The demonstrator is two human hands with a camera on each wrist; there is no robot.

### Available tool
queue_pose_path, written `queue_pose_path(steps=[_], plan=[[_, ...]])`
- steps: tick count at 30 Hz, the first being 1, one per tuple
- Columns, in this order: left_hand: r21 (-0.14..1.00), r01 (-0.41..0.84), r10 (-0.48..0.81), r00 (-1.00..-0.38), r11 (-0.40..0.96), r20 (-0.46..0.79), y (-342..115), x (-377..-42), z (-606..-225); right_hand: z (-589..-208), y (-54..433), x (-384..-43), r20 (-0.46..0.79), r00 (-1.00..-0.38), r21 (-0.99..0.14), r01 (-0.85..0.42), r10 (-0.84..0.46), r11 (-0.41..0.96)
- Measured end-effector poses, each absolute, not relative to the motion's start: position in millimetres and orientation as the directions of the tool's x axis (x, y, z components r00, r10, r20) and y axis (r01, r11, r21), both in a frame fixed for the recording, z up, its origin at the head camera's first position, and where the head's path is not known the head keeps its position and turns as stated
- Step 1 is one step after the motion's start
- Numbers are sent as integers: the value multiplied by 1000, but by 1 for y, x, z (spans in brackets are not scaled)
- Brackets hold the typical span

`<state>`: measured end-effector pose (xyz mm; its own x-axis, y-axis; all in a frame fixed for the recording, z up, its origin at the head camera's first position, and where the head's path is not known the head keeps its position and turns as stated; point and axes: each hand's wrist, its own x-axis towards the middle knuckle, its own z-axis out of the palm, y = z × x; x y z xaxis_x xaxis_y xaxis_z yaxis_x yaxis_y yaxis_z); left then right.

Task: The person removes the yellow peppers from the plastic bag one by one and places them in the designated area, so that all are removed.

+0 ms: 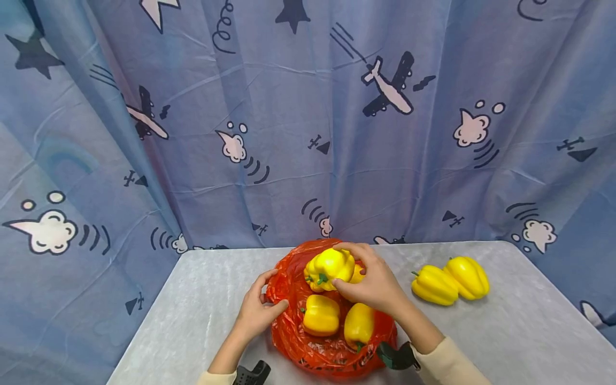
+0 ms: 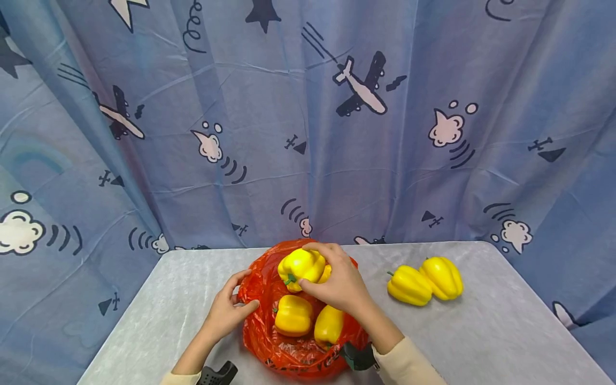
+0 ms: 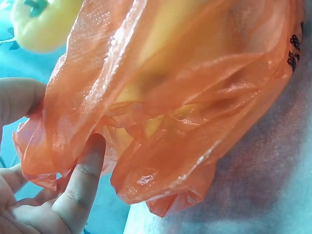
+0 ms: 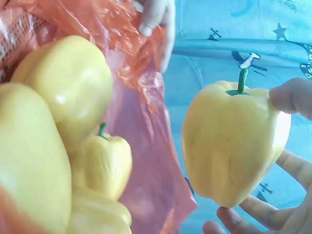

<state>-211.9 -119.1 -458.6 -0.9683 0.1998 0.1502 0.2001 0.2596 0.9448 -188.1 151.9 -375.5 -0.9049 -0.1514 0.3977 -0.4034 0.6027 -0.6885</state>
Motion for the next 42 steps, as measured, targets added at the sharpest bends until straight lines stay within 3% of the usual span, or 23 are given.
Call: queue_pose_path(steps=[20,42], plan=[[942,207,194,-968,266,158,-121,-212,-461,-355,210,-164,444,-894,-671,-371,-54,642],[942,203,192,-969,266,155,-120,-213,-460,-375,267,-156,411,-911,-641,-262,35,721]])
